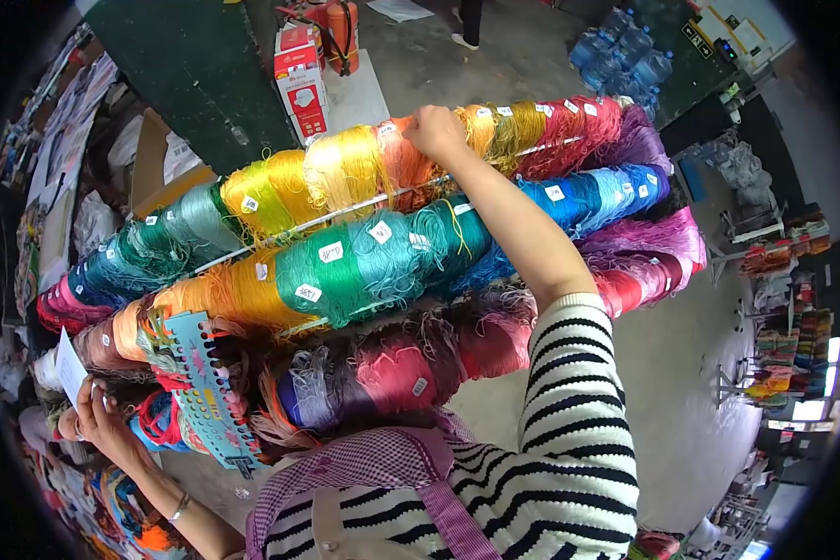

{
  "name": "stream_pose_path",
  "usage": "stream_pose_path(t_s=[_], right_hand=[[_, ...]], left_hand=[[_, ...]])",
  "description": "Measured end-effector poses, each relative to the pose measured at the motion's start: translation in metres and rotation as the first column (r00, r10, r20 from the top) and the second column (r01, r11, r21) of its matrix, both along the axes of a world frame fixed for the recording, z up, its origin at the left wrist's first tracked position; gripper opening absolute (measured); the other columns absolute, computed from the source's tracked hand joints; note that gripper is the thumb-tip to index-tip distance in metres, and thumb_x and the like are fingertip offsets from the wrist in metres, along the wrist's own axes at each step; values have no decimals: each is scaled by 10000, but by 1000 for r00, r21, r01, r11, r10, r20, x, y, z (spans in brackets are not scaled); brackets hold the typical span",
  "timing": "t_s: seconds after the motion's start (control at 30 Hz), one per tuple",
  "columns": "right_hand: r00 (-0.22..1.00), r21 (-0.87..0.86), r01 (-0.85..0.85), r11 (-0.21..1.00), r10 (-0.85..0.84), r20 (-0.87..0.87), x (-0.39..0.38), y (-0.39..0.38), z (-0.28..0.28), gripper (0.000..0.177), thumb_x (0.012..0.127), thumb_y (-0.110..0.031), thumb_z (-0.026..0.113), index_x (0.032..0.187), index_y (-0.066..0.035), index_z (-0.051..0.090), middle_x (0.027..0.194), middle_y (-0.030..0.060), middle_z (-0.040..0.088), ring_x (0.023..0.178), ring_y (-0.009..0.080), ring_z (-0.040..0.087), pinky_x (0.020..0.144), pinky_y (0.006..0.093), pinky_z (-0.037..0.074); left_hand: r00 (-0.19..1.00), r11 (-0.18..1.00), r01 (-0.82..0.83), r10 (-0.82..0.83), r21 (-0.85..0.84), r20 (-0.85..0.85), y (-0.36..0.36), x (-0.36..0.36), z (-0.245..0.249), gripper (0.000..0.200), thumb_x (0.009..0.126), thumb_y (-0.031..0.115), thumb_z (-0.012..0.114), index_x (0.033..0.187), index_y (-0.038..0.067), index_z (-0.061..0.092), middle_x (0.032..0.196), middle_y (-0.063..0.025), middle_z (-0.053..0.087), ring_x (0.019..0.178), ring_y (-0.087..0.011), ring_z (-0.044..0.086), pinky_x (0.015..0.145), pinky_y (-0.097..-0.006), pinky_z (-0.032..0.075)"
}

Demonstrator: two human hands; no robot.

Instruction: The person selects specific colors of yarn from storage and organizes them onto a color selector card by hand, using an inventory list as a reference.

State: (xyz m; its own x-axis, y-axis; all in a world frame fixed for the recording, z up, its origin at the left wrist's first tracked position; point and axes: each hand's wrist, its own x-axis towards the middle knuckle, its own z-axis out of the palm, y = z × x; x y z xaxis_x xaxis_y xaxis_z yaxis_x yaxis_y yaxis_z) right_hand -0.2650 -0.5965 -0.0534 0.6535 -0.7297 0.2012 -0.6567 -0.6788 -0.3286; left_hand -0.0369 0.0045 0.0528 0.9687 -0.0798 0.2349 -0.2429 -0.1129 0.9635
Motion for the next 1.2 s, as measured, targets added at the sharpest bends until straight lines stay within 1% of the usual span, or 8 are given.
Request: stream_pose_path(t_s=[0.17,0.23,0.33,0.63,0.77,0.93,1.07,1.2], right_hand=[[991,215,31,976,-58,121,-13,-11,-5,189,738,-194,701,738,-11,654,689,103,664,628,197,645,603,331,503],[892,695,-149,703,-209,402,-14,-14,-10,151,801,-169,665,771,-24,634,697,36,648,610,108,610,563,245,475],[898,824,-157,545,-268,348,-17,-14,-3,142,835,-164,648,798,-31,615,715,24,647,606,96,606,555,210,461],[997,122,0,993,-9,81,-7,-5,-3,315,718,-255,717,865,21,682,736,159,667,678,214,656,666,338,503],[988,181,-10,983,-19,155,-20,-9,1,262,748,-238,694,847,5,685,724,124,676,639,190,645,614,311,493],[869,894,-207,397,-345,354,-22,-4,12,110,823,-147,622,806,-52,675,740,22,662,588,98,558,530,224,421],[999,802,-26,597,-22,49,-26,-1,42,140,864,-144,581,808,-44,662,742,24,652,596,87,533,562,235,430],[785,468,-408,784,40,618,-37,9,109,158,913,-173,553,878,-42,636,672,12,601,639,86,544,704,259,445]], left_hand=[[994,994,100,-102,-53,-44,-10,-3,-6,207,920,59,529,1116,7,569,1047,-20,590,922,-76,548,740,-203,412],[994,993,94,-98,-68,-46,-15,-8,-5,201,921,57,529,1112,9,569,1034,-25,592,911,-77,550,736,-200,413],[991,989,115,-121,-93,-59,-16,-13,-7,183,922,56,532,1094,11,571,1006,-33,597,875,-77,551,723,-192,414],[958,959,270,-276,-81,-79,-39,-32,3,113,928,62,536,1024,18,575,881,-12,589,771,-63,531,666,-178,397],[970,973,225,-229,-48,-87,-53,-42,7,70,928,55,528,965,16,573,844,-16,578,698,-48,467,631,-166,355],[963,968,249,-252,-42,-96,-60,-45,10,67,927,59,530,957,20,576,845,-10,582,704,-53,480,635,-169,360],[936,940,341,-342,-18,-84,-75,-45,17,111,927,67,530,1000,14,595,892,-24,615,754,-59,533,664,-171,389],[881,866,473,-465,164,-88,-129,-66,38,264,934,120,519,1148,-14,599,1016,-51,633,814,-75,550,761,-200,438]])
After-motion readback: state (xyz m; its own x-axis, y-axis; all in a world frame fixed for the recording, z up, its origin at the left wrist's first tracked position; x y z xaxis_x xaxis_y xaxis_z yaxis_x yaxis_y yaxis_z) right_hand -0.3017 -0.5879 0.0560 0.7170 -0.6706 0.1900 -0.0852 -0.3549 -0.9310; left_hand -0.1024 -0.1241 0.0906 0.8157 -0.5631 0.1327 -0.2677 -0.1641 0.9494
